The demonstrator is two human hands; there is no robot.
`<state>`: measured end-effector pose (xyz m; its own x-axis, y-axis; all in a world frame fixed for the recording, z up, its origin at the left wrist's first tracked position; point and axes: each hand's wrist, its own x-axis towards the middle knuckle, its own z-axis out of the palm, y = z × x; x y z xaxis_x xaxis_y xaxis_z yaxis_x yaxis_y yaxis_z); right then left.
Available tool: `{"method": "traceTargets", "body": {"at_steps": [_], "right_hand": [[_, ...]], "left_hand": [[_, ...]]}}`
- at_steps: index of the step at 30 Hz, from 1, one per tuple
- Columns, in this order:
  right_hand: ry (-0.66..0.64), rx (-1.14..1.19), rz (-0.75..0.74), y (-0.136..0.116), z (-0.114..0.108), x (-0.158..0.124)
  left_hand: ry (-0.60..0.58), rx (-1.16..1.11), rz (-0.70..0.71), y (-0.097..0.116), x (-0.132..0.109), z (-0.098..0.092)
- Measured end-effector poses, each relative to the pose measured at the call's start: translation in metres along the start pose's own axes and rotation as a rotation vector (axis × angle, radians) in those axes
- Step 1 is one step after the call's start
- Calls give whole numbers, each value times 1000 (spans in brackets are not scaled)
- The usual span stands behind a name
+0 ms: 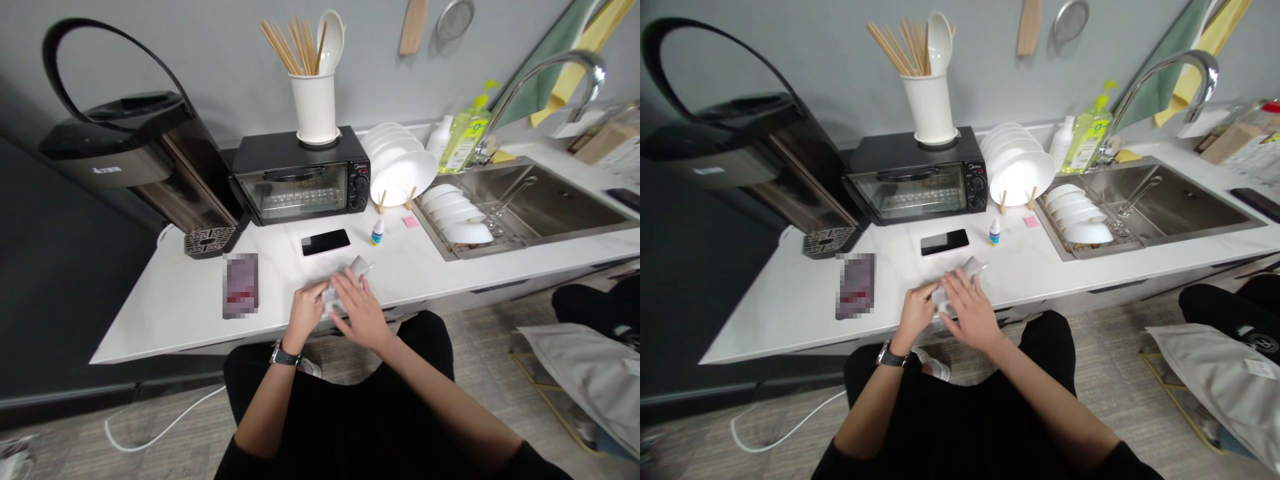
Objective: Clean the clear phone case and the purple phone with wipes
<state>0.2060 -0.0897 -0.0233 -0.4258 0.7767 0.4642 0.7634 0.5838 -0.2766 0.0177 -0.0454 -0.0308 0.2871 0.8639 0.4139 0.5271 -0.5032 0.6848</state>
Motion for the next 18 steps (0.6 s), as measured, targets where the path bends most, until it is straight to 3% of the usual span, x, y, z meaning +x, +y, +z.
{"method": "traceTargets", "body": {"at_steps": [2,4,9,11,13,18], "right_hand": [[-62,15,-96,-16,8,-2],[-71,-3,-114,-17,11,-2],[50,-97,105,29,-4,-1],[80,-107,177,35,-6,-1],[67,-90,156,25,-2,-1],[-69,-32,-94,-22,15,-3]], "left_hand": [[-8,34,13,-2,-2,-1],[-15,48,2,-4,-2,-2],[-14,-15,-20,-1,0,2],[-14,-51,-20,0,2,3],[-6,-34,-28,0,1,3],[30,109,-22,-1,-1,-2]]}}
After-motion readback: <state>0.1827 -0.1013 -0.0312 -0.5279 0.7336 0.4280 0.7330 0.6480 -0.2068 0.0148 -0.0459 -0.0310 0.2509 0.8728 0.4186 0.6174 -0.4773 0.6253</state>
